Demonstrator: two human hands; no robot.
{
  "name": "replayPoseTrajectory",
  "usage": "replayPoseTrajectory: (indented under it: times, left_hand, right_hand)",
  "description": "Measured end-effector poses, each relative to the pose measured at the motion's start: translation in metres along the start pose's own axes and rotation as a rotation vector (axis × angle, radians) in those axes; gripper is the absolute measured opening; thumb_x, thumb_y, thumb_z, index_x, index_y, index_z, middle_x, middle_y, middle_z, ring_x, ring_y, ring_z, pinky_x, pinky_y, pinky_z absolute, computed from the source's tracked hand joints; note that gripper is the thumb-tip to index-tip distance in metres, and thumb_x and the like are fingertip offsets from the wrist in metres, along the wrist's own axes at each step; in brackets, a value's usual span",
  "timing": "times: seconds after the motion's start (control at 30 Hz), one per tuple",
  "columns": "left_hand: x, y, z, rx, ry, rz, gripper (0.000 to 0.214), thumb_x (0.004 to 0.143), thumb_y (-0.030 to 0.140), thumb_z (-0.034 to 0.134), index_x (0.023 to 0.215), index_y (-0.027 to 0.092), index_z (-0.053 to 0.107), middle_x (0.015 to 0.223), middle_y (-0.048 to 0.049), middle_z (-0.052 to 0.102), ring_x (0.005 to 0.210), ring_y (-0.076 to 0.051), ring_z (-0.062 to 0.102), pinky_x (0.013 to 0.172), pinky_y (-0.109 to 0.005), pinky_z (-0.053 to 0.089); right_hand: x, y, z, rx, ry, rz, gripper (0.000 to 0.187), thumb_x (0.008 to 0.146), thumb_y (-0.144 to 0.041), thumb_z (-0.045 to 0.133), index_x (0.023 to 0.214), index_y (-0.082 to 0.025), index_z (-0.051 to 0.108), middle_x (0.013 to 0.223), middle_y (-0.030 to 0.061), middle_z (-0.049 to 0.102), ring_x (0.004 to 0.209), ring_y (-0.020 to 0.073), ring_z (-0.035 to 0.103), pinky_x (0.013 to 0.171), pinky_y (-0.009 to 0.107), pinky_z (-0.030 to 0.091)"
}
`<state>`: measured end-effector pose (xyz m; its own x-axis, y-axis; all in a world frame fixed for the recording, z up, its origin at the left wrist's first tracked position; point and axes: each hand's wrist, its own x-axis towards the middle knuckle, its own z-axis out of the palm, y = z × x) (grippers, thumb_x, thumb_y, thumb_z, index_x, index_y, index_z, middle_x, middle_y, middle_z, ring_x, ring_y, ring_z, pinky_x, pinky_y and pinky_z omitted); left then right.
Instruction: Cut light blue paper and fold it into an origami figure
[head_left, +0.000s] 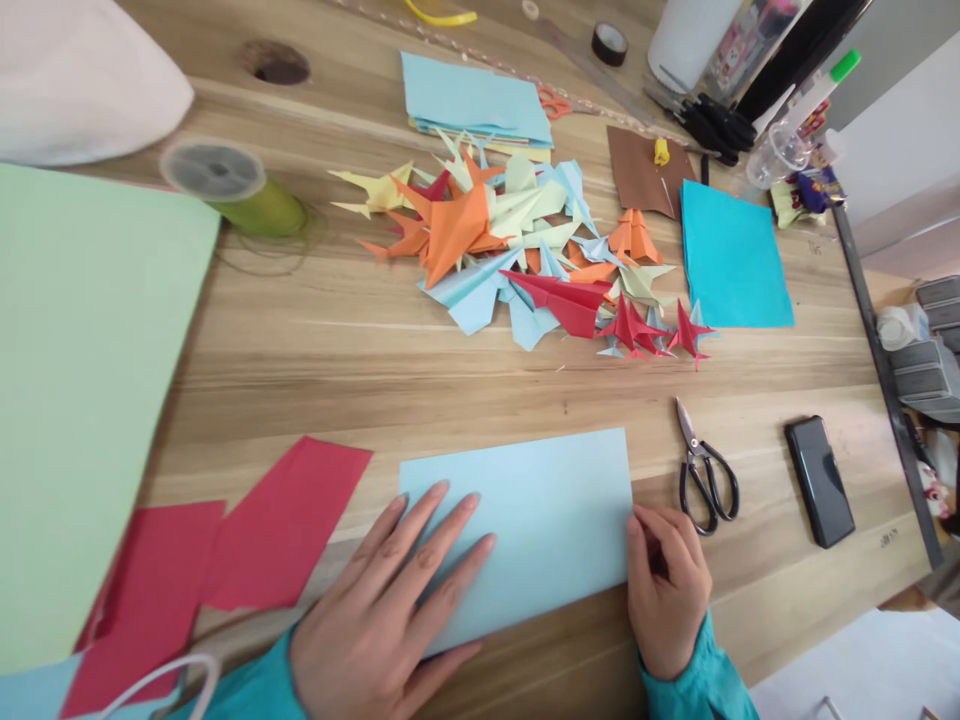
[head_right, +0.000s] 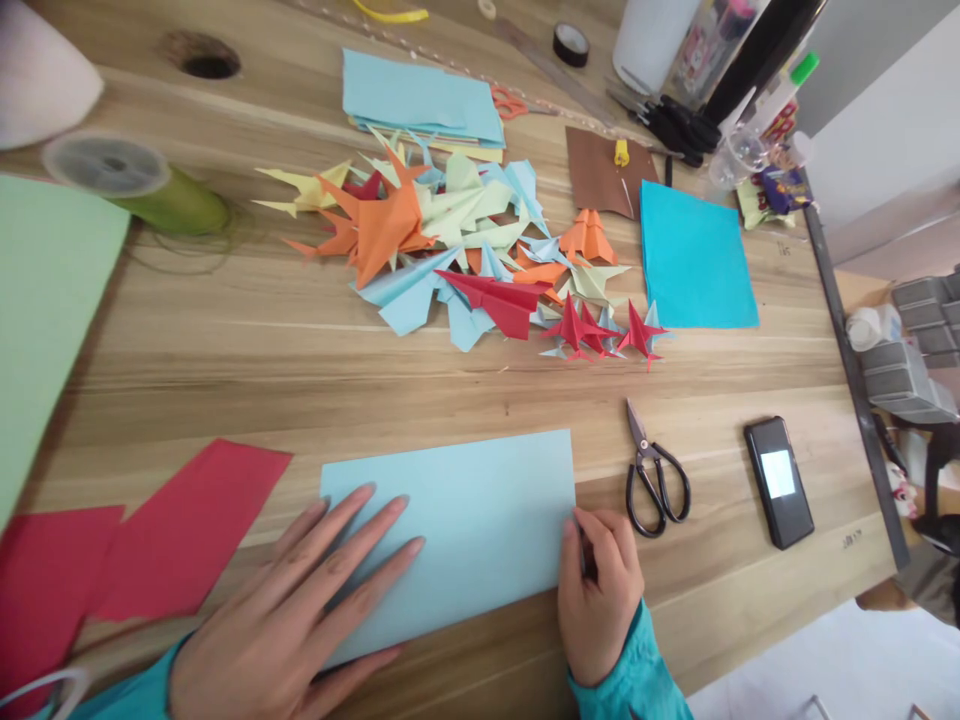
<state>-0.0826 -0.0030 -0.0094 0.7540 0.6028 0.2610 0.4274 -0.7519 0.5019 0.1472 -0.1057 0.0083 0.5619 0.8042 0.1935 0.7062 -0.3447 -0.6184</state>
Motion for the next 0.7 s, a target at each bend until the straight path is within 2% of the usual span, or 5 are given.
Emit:
replayPoseTrajectory:
  times: [0.27, 0.7]
  left_hand:
    - [0.0002, -0.0003, 0.0003, 0.011, 0.000, 0.005, 0.053, 0.077, 0.051, 0.061, 0.119, 0.020, 0.060, 0.135, -0.0146, 0.052, 0.131, -0.039, 0.037, 0.109, -0.053, 0.025]
    - [0.0000, -0.0006, 0.0000, 0.018, -0.004, 0.008, 0.052, 0.077, 0.052, 0.060, 0.118, 0.020, 0.061, 0.134, -0.0151, 0.053, 0.130, -0.039, 0.037, 0.109, -0.053, 0.026]
  right_hand:
    - [0.0009, -0.0009, 0.0019, -0.029, 0.009, -0.046, 0.010, 0.087, -0.014, 0.057, 0.092, -0.018, 0.065, 0.086, 0.0064, 0.063, 0.078, 0.0146, 0.061, 0.066, 0.026, 0.053]
    - [0.0009, -0.0018, 0.0027, -0.070, 0.011, -0.051, 0.010, 0.088, -0.019, 0.056, 0.091, -0.018, 0.065, 0.085, 0.0070, 0.065, 0.077, 0.0160, 0.064, 0.067, 0.028, 0.055]
